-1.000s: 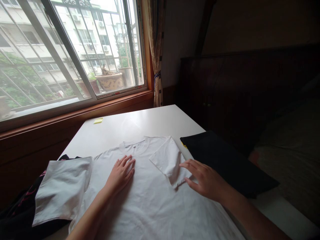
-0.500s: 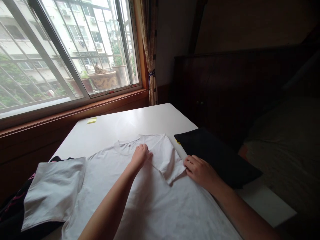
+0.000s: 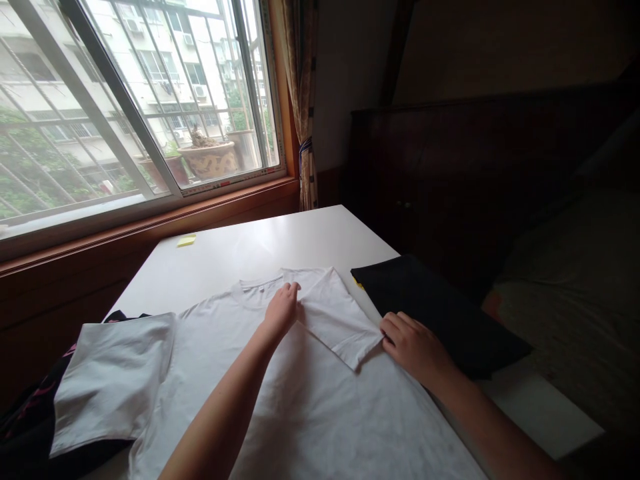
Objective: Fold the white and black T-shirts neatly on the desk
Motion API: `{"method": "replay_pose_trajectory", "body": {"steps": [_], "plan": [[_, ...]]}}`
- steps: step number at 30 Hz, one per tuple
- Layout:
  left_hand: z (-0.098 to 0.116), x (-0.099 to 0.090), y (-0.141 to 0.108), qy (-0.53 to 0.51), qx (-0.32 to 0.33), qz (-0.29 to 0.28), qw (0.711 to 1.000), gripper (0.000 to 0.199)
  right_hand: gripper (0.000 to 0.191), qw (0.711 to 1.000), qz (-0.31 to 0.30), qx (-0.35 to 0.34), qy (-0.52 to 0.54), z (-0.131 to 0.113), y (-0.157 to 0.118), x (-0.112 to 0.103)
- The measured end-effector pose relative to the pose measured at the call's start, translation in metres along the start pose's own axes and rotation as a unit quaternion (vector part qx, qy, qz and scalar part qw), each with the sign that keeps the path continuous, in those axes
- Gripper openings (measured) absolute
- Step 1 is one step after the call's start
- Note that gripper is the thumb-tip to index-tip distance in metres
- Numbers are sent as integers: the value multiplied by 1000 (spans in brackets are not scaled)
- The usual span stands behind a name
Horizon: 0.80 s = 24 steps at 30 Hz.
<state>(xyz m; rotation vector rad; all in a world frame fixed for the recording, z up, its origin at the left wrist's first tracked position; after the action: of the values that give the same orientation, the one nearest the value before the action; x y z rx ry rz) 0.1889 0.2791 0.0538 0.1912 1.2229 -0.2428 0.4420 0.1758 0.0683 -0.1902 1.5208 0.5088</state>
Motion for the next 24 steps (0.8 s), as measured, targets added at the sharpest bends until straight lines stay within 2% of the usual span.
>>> {"method": "replay_pose_trajectory", "body": {"steps": [4,8,11,15,20,24], "plan": [[37,4,3,32,97,6,995,38,19,999,13,-25,31,-5,-2,-3],[89,34,5,58,241,-37,968,45,25,996,17,-70,58,-13,-4,0],[111,59,16,82,266,-52,959,53,20,996,18,-74,54,-13,-6,3],[113,73,44,84,226,-43,970,58,18,996,18,-63,53,-9,-9,6],[99,72,74,88,187,-36,978,59,17,996,13,-59,71,-7,-13,7],[93,71,87,95,170,-39,980,59,17,995,16,-60,83,-7,-15,5]]}}
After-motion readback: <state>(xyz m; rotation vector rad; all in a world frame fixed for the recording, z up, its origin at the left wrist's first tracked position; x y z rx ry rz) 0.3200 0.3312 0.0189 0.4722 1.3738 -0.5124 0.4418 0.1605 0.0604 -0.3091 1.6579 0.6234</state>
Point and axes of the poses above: each hand's wrist, its own y-axis towards the middle knuckle, its own x-axis out of the palm, z = x × y, the point moved 10 cm from there along y, towards the middle knuckle, and after that the axes turned 7 degrees about -z, right-handed, at the moved point
